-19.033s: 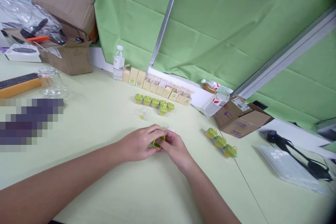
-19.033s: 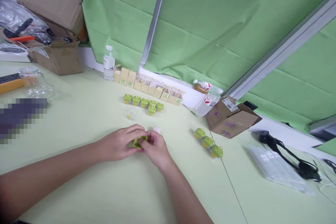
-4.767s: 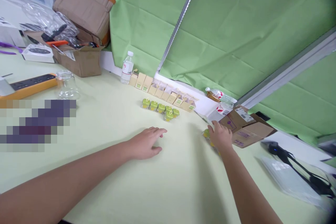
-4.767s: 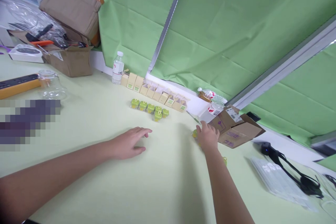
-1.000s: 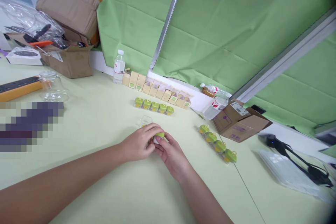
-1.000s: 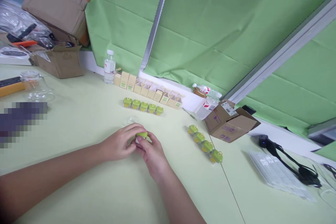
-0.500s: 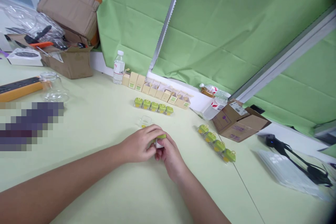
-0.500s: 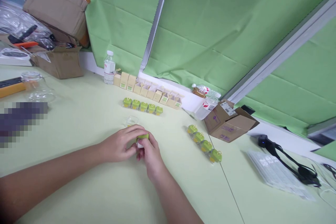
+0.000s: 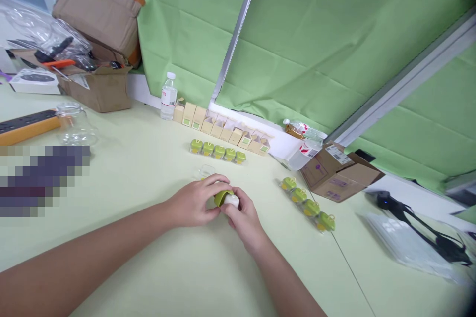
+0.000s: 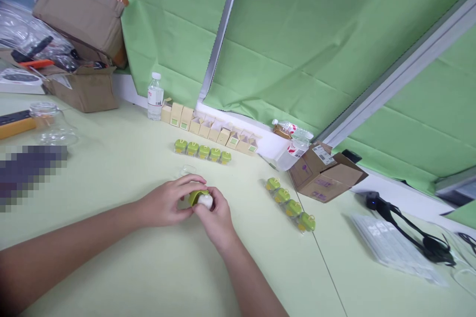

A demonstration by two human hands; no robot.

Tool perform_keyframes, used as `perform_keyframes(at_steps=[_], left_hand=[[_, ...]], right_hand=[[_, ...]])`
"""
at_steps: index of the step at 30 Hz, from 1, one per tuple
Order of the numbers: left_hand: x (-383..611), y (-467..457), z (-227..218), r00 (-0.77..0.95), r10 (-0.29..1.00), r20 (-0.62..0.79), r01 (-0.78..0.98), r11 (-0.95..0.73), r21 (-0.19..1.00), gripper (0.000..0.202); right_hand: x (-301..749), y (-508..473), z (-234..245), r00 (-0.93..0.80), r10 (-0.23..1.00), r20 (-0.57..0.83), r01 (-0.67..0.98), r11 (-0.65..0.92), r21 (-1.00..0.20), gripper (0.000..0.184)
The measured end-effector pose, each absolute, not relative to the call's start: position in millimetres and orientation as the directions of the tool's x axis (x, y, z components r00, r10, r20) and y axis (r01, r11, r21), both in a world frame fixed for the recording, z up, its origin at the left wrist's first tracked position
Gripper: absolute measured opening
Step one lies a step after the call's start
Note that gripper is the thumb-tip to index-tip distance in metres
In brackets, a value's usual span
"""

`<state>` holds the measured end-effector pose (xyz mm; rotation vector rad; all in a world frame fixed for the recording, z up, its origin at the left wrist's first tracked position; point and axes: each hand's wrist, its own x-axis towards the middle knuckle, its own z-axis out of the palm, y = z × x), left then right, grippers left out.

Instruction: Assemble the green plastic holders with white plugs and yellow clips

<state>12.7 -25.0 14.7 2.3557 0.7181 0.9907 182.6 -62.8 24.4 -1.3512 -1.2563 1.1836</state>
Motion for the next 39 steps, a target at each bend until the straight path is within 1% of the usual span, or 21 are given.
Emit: perform_keyframes(at_steps=[3,5,10,13,15,17,20,24,27,29,33,36,39], left_hand=[[13,-23,17,0.56,0.649,0.515,0.238,-0.722,0.65,0.046],[13,-22,17,0.53,0.683,0.502,0.225,-0.684,0.694,0.043],[14,-19,14,0.431,0.811,0.395,0.205,-0.514,0.833,0.045],[14,-17,15,0.403,0.847,0.348,0.197,-0.451,0.871,0.046],[14,-16,17,0.395,0.855,0.337,0.191,-0.435,0.88,0.046],[14,-16,17,0.388,0.859,0.333,0.179,-0.425,0.888,0.047],[15,-16,16,0.389,0.857,0.337,0.15,-0.42,0.895,0.046],[16,-15,14,0.37,0.857,0.359,0.14,-0.434,0.89,0.045],[15,-15,15,0.346,0.867,0.357,0.15,-0.427,0.892,0.046],[14,-15,17,0.336,0.873,0.353,0.159,-0.422,0.892,0.046],[14,-16,18,0.335,0.874,0.351,0.178,-0.424,0.888,0.045],[15,-17,18,0.354,0.867,0.351,0.178,-0.43,0.885,0.044],[15,-18,19,0.366,0.862,0.351,0.183,-0.436,0.881,0.043]], right_hand=[[184,-62,23,0.028,0.999,-0.044,0.073,-0.046,-0.996,0.028],[185,-63,23,0.036,0.999,-0.038,0.033,-0.039,-0.999,0.029],[189,-65,21,0.111,0.994,0.014,-0.066,0.022,-0.998,0.016],[191,-64,21,0.122,0.991,0.047,-0.137,0.063,-0.989,0.015],[191,-62,21,0.148,0.988,0.051,-0.143,0.073,-0.987,0.017],[190,-60,20,0.195,0.979,0.053,-0.094,0.072,-0.993,0.02],[190,-57,17,0.247,0.965,0.084,0.025,0.08,-0.996,0.026],[194,-53,13,0.246,0.953,0.174,0.196,0.127,-0.972,0.03],[202,-50,11,0.212,0.942,0.259,0.333,0.18,-0.926,0.03],[209,-47,9,0.178,0.94,0.292,0.433,0.192,-0.881,0.028],[216,-40,0,0.11,0.953,0.282,0.607,0.16,-0.778,0.026],[217,-36,-6,0.079,0.959,0.271,0.656,0.155,-0.739,0.029],[218,-37,-7,0.078,0.963,0.26,0.647,0.15,-0.747,0.035]])
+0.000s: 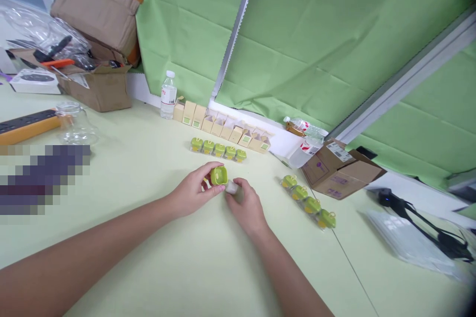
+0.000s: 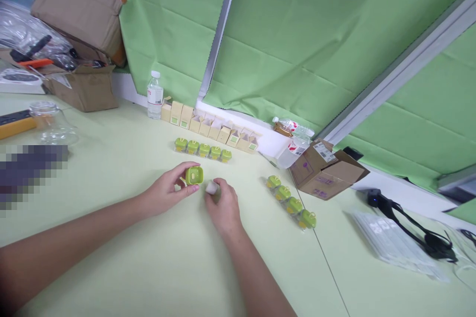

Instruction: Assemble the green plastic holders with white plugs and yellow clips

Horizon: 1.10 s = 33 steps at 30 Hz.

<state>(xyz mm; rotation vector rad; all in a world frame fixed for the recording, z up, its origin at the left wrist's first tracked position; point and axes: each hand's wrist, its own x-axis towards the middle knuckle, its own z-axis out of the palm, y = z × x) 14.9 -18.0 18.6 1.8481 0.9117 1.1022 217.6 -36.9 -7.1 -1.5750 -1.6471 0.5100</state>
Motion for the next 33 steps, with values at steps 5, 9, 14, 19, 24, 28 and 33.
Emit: perform_keyframes(at_steps=[5,9,14,19,24,28,33], left_hand=[[15,-18,18,0.368,0.862,0.349,0.198,-0.439,0.876,0.042],[15,-18,18,0.379,0.856,0.351,0.229,-0.454,0.861,0.041],[11,-23,21,0.54,0.801,0.258,0.333,-0.485,0.809,0.036],[9,-26,22,0.665,0.71,0.233,0.429,-0.618,0.659,0.024],[11,-24,15,0.695,0.674,0.251,0.435,-0.672,0.599,0.024],[11,-24,13,0.699,0.666,0.259,0.421,-0.677,0.604,0.034],[13,-25,18,0.588,0.74,0.328,0.385,-0.612,0.69,0.023]], right_hand=[[217,-38,-6,0.051,0.964,0.26,0.661,0.163,-0.733,0.036],[216,-36,-3,0.044,0.959,0.28,0.654,0.184,-0.734,0.028],[217,-38,-1,0.116,0.934,0.338,0.507,0.237,-0.829,0.027],[211,-40,-2,0.142,0.934,0.327,0.353,0.261,-0.899,0.03],[205,-44,-3,0.101,0.945,0.312,0.234,0.282,-0.931,0.031],[202,-48,-2,0.075,0.947,0.313,0.192,0.294,-0.936,0.032],[199,-51,2,0.042,0.935,0.351,0.181,0.339,-0.923,0.03]])
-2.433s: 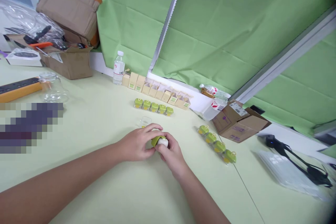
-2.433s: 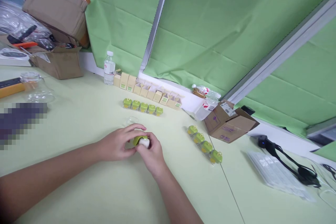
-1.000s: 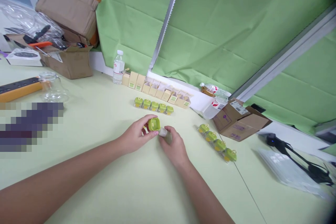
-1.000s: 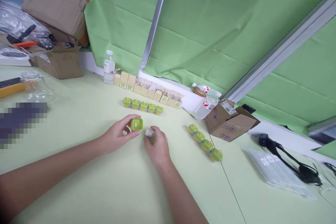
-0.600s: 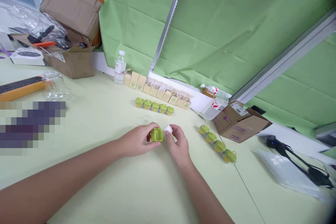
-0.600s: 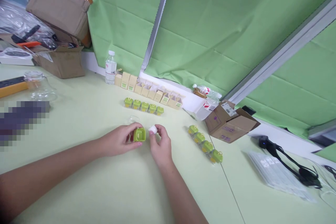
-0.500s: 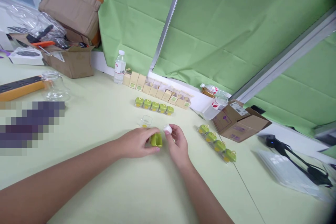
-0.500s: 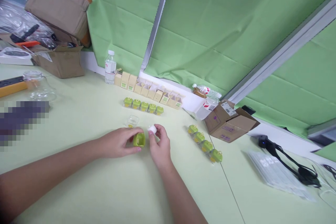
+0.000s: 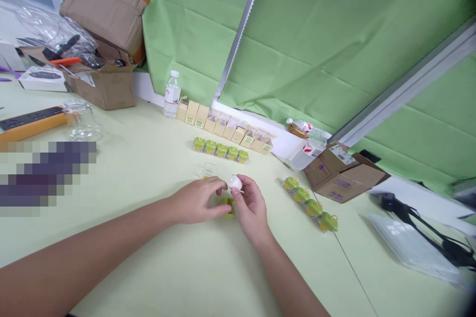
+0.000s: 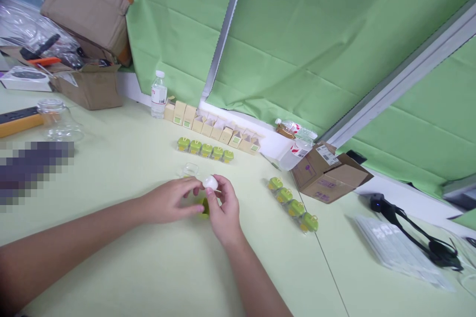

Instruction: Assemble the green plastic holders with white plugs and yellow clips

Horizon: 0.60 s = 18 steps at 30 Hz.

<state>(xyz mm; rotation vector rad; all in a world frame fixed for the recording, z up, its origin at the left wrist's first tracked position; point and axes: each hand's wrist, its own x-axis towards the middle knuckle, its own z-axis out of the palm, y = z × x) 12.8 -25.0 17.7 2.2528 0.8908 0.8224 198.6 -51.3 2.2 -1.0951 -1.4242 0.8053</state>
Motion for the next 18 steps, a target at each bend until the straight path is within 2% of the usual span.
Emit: perform_keyframes(at_steps=[4,6,13,18], left_hand=[[17,-23,22,0.359,0.843,0.4,0.26,-0.502,0.825,0.009],[18,-23,23,0.305,0.857,0.415,0.187,-0.481,0.857,0.008],[20,-22,21,0.269,0.875,0.403,0.124,-0.446,0.886,0.007],[19,-21,19,0.276,0.882,0.382,0.122,-0.427,0.896,0.009]], right_hand=[[196,-54,8,0.031,0.922,0.385,0.183,0.373,-0.91,0.028],[194,-56,10,0.033,0.913,0.406,0.212,0.39,-0.896,0.029],[191,-61,12,0.039,0.894,0.447,0.301,0.416,-0.858,0.029],[192,-62,13,0.024,0.852,0.523,0.432,0.463,-0.774,0.028]])
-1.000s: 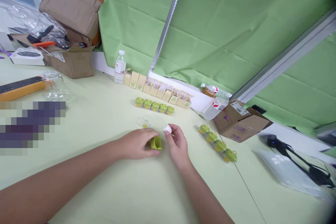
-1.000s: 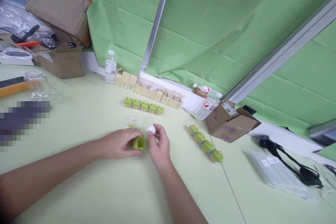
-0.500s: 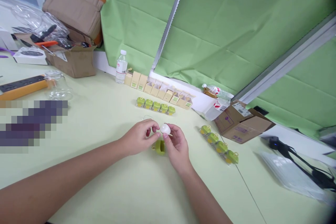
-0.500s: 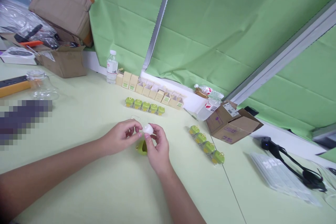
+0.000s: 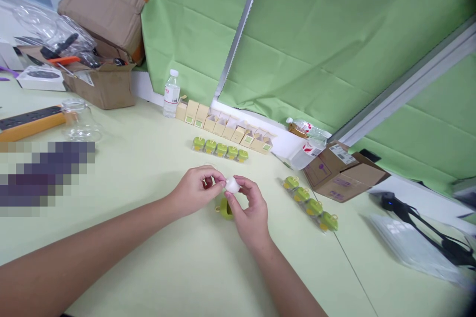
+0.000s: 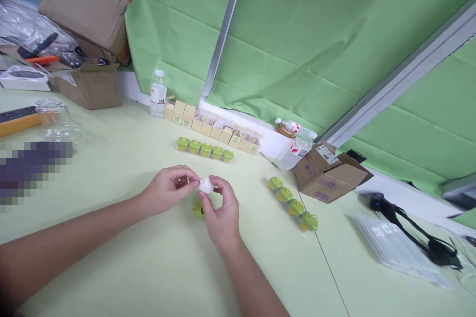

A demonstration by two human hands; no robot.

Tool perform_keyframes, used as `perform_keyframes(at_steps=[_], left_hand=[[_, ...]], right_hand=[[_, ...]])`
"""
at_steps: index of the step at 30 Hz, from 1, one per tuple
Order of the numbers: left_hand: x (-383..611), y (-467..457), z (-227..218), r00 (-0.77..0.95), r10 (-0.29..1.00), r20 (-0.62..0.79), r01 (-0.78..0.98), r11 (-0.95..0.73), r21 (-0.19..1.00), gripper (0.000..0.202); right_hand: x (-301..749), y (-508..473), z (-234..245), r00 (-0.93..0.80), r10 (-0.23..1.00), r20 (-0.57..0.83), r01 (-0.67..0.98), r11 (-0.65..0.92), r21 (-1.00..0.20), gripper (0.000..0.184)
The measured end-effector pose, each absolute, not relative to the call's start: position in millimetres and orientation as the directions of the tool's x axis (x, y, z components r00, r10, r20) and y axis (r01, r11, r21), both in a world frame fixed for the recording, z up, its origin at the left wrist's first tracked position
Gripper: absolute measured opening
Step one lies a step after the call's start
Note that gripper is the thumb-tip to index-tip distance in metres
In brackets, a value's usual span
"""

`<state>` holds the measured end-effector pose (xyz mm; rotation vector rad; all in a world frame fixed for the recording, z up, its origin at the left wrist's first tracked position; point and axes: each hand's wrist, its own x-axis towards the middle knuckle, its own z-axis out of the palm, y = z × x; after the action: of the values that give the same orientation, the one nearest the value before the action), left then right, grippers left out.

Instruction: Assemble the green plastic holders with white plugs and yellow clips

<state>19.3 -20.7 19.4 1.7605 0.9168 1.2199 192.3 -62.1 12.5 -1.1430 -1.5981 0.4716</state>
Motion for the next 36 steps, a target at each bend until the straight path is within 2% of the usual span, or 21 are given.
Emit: perform_keyframes(at_steps=[6,13,16,18,20,23,24,26,30,34,36], left_hand=[[18,-23,22,0.285,0.889,0.357,0.14,-0.407,0.902,0.007],[17,-18,20,0.277,0.901,0.335,0.107,-0.375,0.921,0.007],[4,0,23,0.201,0.912,0.359,0.139,-0.389,0.911,0.01],[-17,20,25,0.011,0.914,0.406,0.252,-0.395,0.883,0.011],[-45,43,26,-0.177,0.873,0.454,0.49,-0.322,0.81,0.014],[-85,72,23,-0.237,0.829,0.507,0.691,-0.222,0.688,0.005],[-94,78,21,-0.196,0.838,0.51,0.719,-0.231,0.655,0.014],[-104,83,18,-0.216,0.835,0.506,0.729,-0.206,0.652,0.03],[-102,78,19,-0.311,0.841,0.443,0.68,-0.129,0.722,0.023],[-98,71,26,-0.29,0.769,0.57,0.667,-0.265,0.696,0.024],[-97,70,29,-0.304,0.754,0.583,0.639,-0.292,0.712,0.017]], right_hand=[[191,-65,14,-0.017,0.803,0.596,0.537,0.51,-0.672,0.028],[191,-64,14,0.048,0.853,0.52,0.475,0.438,-0.763,0.029],[193,-63,12,0.083,0.861,0.501,0.456,0.414,-0.787,0.03],[193,-62,11,0.103,0.868,0.486,0.438,0.4,-0.805,0.031],[193,-61,10,0.117,0.876,0.468,0.416,0.384,-0.824,0.031],[193,-61,10,0.126,0.886,0.445,0.394,0.367,-0.843,0.031],[194,-60,10,0.133,0.888,0.44,0.39,0.361,-0.847,0.03],[196,-58,10,0.155,0.89,0.429,0.384,0.346,-0.856,0.03],[206,-48,6,0.212,0.892,0.4,0.393,0.297,-0.87,0.029],[221,-36,-1,0.26,0.901,0.348,0.439,0.21,-0.873,0.03],[227,-31,-4,0.268,0.91,0.317,0.473,0.162,-0.866,0.029]])
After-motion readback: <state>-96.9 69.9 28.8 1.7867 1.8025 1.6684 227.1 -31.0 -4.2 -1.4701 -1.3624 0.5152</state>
